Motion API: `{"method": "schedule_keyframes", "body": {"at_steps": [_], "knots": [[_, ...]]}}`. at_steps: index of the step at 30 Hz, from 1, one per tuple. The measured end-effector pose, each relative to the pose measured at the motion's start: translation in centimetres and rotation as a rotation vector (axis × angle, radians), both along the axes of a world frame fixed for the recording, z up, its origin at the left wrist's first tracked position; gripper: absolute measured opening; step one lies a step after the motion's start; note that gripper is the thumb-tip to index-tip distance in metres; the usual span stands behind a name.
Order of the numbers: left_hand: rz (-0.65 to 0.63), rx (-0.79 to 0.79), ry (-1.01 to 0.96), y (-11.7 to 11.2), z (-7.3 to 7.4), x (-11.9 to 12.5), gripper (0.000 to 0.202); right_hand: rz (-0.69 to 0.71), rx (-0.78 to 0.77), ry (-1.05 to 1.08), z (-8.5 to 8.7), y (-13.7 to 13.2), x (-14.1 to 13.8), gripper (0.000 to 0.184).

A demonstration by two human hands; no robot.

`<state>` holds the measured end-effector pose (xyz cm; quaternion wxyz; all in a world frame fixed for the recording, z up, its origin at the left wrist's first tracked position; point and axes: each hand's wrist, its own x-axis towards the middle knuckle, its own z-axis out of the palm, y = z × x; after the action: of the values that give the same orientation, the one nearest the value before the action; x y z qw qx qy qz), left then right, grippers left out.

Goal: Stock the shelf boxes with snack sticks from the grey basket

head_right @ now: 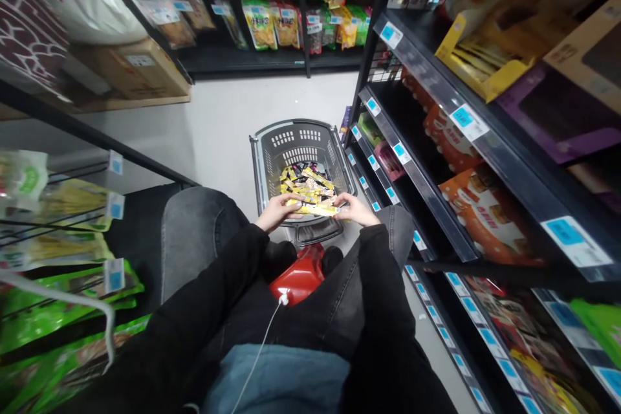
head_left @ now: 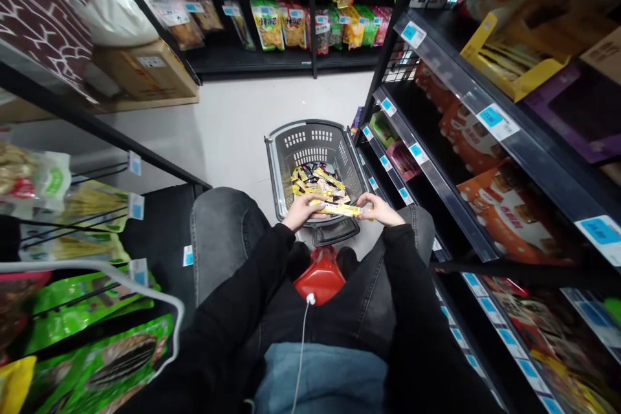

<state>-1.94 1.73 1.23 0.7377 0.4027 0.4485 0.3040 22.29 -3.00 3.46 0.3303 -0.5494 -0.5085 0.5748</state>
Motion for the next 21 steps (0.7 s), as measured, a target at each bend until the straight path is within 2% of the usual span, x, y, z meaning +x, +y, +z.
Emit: {"method": "schedule_keyframes", "body": {"at_steps": [4,7,10,14,21], "knots": [[-0.034,-0.030,0.021,-0.03,-0.26,-0.15,0.033,-0.045,-0.007,-0.041,0.14,-0.21,-0.37,0.033],[-0.060,-0.035,0.035,-0.05,-0.19,-0.21,0.038,-0.044,0.069,-0.139,0.50,-0.27,-0.44,0.028],[-0.049,-0.048,0.032,0.00,-0.04,-0.18,0.039,-0.040,0.145,-0.216,0.54,-0.21,-0.30,0.025],[-0.033,-0.062,0.034,0.08,-0.02,-0.15,0.037,-0.047,0.159,-0.243,0.10,-0.11,-0.23,0.026],[0.002,0.029,0.067,0.26,-0.80,-0.35,0.032,-0.021,0.197,-0.290,0.57,0.02,-0.84,0.020]]}}
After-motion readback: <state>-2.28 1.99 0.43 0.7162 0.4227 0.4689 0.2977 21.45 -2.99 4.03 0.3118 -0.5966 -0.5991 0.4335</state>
